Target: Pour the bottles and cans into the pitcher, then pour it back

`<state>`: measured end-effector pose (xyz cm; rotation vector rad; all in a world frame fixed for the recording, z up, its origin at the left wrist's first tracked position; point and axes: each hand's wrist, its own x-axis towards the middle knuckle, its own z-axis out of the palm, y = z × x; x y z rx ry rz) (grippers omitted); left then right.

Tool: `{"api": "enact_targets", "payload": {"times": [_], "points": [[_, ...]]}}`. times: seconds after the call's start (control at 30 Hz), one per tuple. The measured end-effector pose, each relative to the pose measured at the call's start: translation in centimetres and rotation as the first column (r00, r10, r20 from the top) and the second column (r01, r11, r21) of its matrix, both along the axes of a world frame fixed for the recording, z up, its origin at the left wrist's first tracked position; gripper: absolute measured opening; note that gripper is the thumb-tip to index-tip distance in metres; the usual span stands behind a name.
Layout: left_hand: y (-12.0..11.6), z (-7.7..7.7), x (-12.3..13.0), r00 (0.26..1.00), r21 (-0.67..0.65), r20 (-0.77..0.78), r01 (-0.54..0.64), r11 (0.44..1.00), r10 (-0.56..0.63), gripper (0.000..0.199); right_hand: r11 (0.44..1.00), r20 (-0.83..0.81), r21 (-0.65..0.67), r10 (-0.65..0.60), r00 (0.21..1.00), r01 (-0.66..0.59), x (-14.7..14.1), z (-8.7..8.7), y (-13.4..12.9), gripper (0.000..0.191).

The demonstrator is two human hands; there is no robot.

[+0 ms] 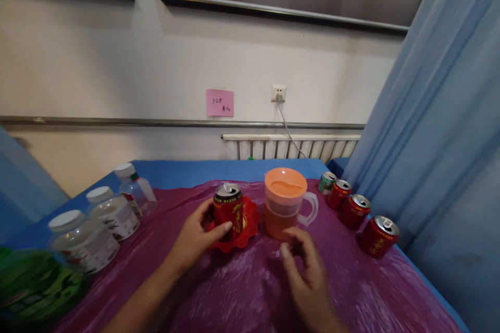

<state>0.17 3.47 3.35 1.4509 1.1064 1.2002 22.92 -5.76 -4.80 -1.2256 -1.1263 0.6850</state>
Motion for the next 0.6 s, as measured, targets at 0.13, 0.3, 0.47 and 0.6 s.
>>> {"api": "enact_targets", "payload": {"times": [0.13, 0.3, 0.47, 0.6], "points": [[0.5, 2.2, -0.3, 0.993, 0.080, 0.030, -0.115, 0.990, 0.113, 0.071, 0.965, -0.012, 0.088, -0.247, 0.969, 0.247, 4.3, 1.0, 1.3, 0.039], [-1.1, 4.2, -2.3, 0.979, 0.125, 0.029, -0.203, 0.971, 0.201, 0.070, 0.949, -0.063, 0.100, -0.295, 0.954, 0.300, 6.8, 0.7, 2.4, 0.046], [-0.6, 5.8, -2.7, 0.971, 0.175, 0.026, -0.240, 0.955, 0.239, 0.075, 0.954, -0.089, 0.041, -0.293, 0.952, 0.297, 7.2, 0.7, 3.9, 0.051], [2.0, 5.4, -1.2, 0.969, 0.268, 0.023, -0.243, 0.932, 0.246, 0.076, 0.953, -0.084, 0.000, -0.302, 0.950, 0.303, 7.2, 1.1, 5.8, 0.055]]}}
